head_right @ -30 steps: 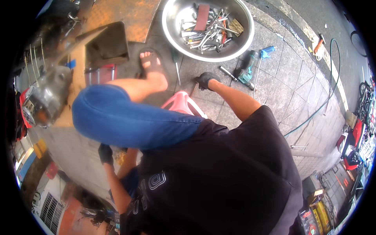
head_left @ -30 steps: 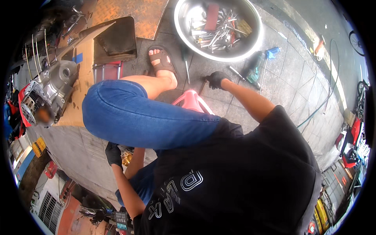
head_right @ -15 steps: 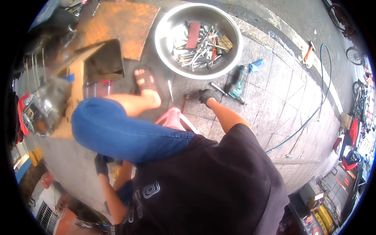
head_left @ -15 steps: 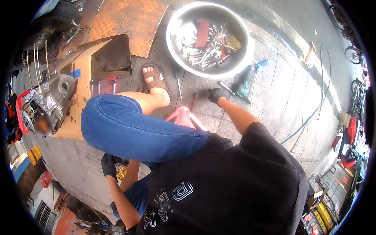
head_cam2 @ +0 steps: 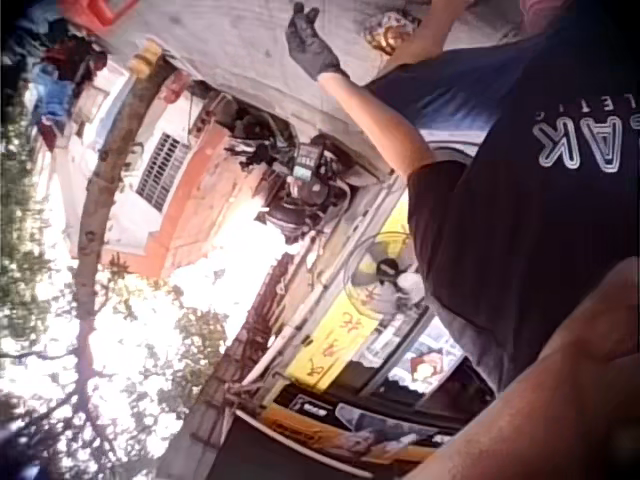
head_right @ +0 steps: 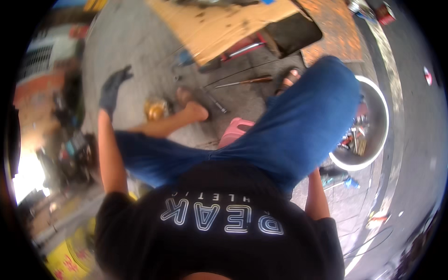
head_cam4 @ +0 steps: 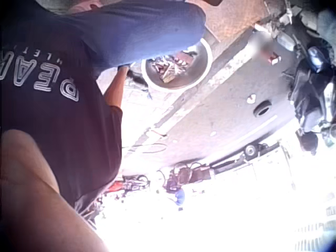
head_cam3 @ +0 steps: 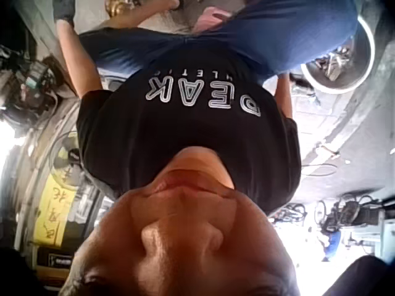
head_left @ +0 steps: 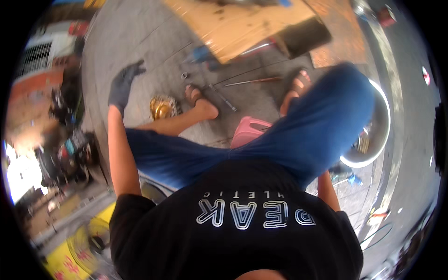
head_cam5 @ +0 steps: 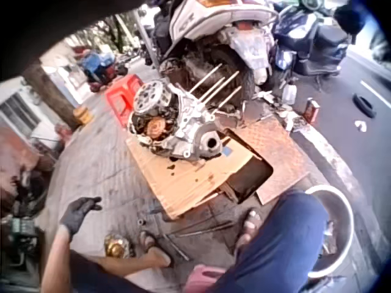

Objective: The person uses a screwdriver to pry off a metal cover from an engine component and then uses a power drill to unscrew bolts from the internal clutch assembly.

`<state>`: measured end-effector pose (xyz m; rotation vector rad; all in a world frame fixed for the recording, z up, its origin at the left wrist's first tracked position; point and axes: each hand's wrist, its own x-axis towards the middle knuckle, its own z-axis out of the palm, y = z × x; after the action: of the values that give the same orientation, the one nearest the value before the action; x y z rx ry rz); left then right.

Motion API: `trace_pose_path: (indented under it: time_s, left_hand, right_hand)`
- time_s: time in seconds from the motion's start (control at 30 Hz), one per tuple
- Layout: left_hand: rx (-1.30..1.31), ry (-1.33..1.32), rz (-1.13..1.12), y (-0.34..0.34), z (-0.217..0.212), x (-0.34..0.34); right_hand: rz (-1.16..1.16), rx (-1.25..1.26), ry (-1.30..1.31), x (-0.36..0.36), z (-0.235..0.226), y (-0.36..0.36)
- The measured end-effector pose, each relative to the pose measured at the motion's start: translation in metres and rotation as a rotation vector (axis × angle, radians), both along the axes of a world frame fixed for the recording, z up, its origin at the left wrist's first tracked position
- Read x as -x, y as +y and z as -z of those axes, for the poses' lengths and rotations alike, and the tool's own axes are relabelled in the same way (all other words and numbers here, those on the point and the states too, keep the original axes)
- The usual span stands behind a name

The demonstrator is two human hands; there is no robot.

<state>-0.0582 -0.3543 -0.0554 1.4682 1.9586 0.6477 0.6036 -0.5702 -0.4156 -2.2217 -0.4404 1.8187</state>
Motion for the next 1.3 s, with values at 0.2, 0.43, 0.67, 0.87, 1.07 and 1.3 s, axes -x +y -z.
trace_pose_path:
  time_s: [0.2,0.43,0.67,0.87,1.07,1.3]
  left_hand:
    - [-0.233,0.015,-0.429,-0.185,-0.067,0.122]
    - [0.074,-0.322,-1.000,-0.442,0.100,0.099]
    - [0.257,-0.767,-1.293,-0.556,0.301,-0.021]
    - [0.645,-0.624,-0.875,-0.446,0.356,-0.082]
    - [0.899,-0.076,-0.540,-0.386,0.403,-0.097]
    - [0.180,-0.906,-1.207,-0.423,0.371,-0.090]
  right_hand:
    - [-0.270,0.022,-0.009,-0.006,0.003,0.054]
    - [-0.571,0.077,-0.174,-0.014,-0.059,0.126]
    - [-0.722,0.053,-0.286,0.008,-0.128,0.175]
    - [-0.733,0.016,-0.339,0.035,-0.165,0.159]
    - [-0.679,-0.107,-0.319,0.034,-0.162,0.164]
    - [-0.267,-0.435,-0.301,-0.050,-0.178,0.189]
